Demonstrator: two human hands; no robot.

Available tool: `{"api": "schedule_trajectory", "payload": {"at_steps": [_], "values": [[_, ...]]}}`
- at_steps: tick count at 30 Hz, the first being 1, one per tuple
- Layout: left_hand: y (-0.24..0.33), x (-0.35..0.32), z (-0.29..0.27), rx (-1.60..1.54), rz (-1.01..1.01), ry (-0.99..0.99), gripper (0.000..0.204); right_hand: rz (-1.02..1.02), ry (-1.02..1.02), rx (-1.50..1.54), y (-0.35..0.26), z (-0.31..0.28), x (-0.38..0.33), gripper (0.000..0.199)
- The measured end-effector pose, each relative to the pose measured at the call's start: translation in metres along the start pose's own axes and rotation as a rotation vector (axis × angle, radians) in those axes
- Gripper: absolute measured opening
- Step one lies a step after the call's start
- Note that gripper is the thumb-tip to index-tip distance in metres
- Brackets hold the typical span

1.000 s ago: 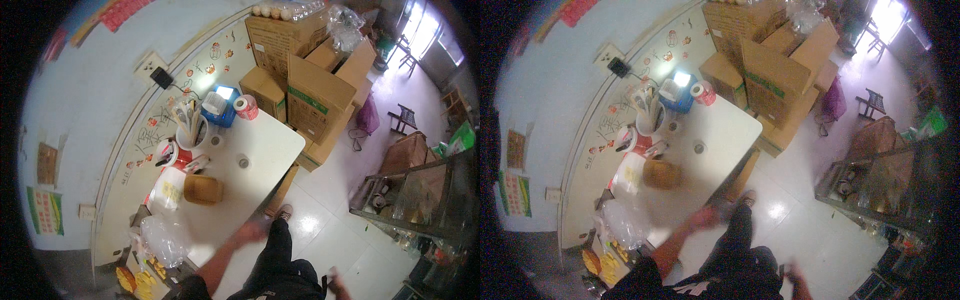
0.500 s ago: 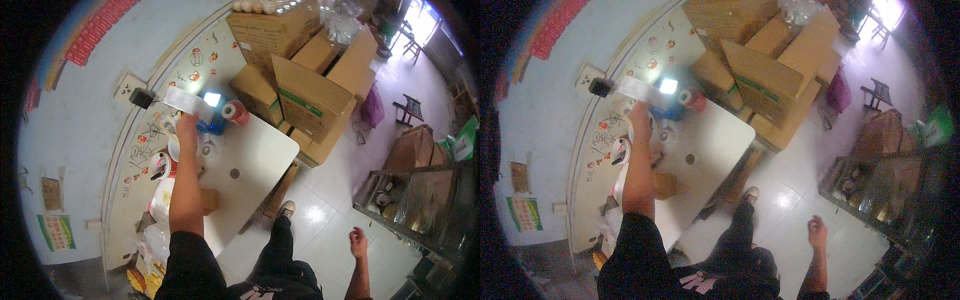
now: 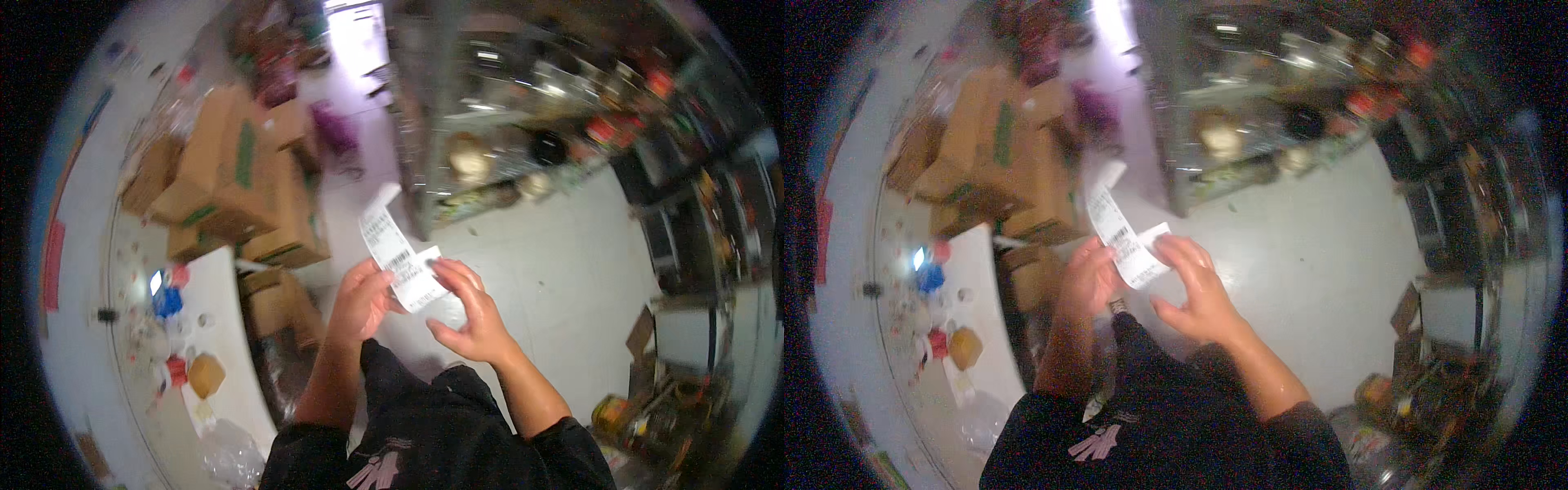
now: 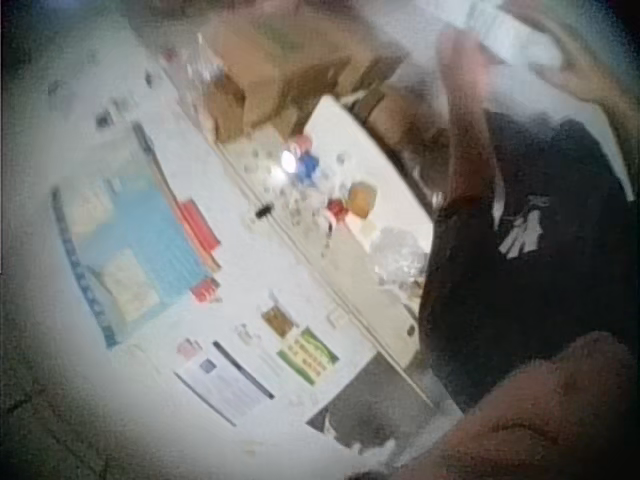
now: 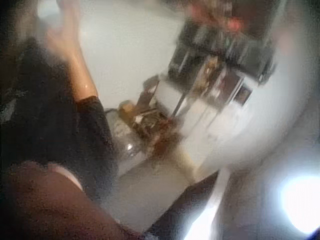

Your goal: The person assembles a food order by cutting and mixing cooked items in a bowl, adding vegetables and sliced meat, then transferring the mixture into a container. They place the container in a microwave, retrieve a second container, add noodles, and pack both into a takeout box.

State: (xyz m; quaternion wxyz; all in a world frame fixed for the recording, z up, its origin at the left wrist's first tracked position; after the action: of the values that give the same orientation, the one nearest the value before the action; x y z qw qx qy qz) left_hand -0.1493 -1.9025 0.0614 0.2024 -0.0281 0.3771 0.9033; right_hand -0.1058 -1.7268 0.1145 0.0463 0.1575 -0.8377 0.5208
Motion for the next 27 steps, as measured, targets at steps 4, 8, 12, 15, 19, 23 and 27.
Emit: {"api": "schedule_trajectory", "payload": {"at_steps": [4,8,12,15,19,23,27], "values": [[-0.071,0.039,0.167,0.194,0.087,-0.182,0.033,0.198,0.119,0.143,0.016,-0.145,-0.085,0.053],[-0.145,0.079,0.315,0.265,0.118,-0.363,0.028,0.368,0.34,0.376,0.045,-0.267,-0.167,0.048],[-0.232,0.122,0.441,0.335,0.116,-0.476,0.027,0.403,0.539,0.455,0.074,-0.372,-0.231,0.051],[-0.319,0.161,0.531,0.445,0.047,-0.544,0.025,0.443,0.69,0.51,0.116,-0.454,-0.276,0.054],[-0.454,0.211,0.665,0.358,-0.029,-0.69,0.023,0.513,0.839,0.492,0.178,-0.572,-0.342,0.056],[-0.584,0.232,0.803,0.374,-0.123,-0.826,0.022,0.599,0.966,0.401,0.215,-0.693,-0.419,0.054],[-0.685,0.222,0.924,0.354,-0.216,-0.94,0.023,0.612,1.136,0.442,0.231,-0.789,-0.488,0.052]]}}
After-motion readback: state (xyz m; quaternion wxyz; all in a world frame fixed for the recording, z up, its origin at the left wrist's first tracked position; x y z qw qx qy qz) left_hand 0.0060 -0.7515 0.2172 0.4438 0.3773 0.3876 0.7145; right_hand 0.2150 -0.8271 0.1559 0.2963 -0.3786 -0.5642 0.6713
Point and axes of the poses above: each hand's wrist, its own x-axis towards the middle knuckle, its own z-axis out of the palm, y = z × x, the point moved 7 cm from there along x, towards the middle knuckle, and after that the axes turned 1 degree about z, right-handed, at the moved point
